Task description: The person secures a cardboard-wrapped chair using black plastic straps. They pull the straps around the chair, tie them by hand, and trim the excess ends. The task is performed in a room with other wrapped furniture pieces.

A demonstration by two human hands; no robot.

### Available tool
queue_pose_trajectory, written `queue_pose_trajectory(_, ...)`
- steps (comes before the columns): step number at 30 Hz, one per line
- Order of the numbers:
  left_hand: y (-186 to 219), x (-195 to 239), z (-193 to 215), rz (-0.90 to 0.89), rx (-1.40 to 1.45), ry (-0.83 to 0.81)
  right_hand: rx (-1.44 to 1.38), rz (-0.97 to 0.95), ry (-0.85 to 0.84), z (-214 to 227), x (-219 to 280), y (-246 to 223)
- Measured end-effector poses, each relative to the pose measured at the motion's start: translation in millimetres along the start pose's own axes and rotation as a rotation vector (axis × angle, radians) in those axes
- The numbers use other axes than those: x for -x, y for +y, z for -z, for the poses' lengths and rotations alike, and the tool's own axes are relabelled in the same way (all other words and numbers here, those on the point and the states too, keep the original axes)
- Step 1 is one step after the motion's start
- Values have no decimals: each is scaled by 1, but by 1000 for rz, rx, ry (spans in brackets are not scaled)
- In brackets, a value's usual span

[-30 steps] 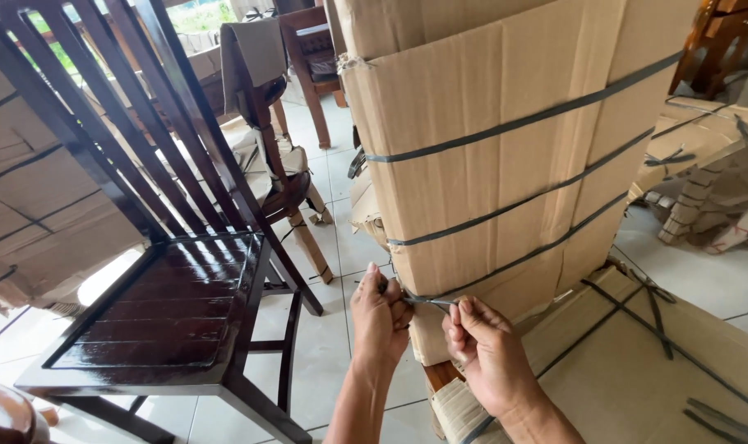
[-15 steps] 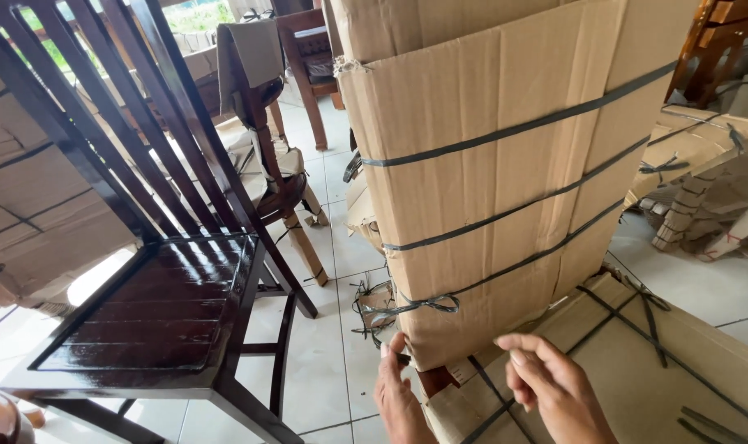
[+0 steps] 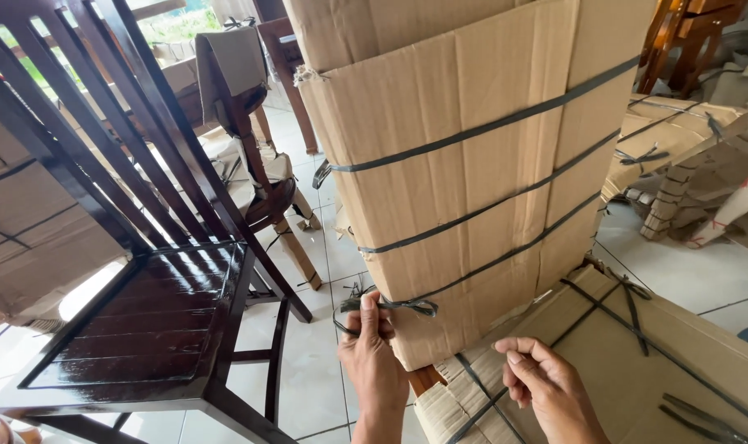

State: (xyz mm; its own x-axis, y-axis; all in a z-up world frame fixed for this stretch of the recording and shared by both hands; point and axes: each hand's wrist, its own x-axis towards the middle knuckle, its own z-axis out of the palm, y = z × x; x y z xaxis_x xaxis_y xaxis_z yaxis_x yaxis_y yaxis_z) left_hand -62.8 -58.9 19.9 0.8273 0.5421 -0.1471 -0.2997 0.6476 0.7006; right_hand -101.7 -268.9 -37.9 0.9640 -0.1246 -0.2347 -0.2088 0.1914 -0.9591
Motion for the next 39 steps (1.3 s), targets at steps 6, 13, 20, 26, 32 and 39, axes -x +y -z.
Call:
queue_pose_trajectory(6, -1, -8, 2, -155, -238, -12, -16, 17, -1, 2, -2, -1)
queue_pose_trajectory(13, -6, -16, -1, -371, -415, -60, -13, 31, -14, 6, 2, -9)
queue_pose_trajectory(20, -1, -30, -8, -381, -490, -89, 24, -20, 6, 5, 11, -26)
queue_pose_trajectory(26, 3, -65, -6, -192, -351, -167, 12, -56, -18, -2, 18, -29)
queue_pose_trajectory(32, 13, -98, -15, 137, -298, -416, 59, -43, -101, -4, 15, -20)
queue_pose_trajectory(39, -3, -135, -10, 200, -417, -552, 41, -88, -116, -22, 28, -28)
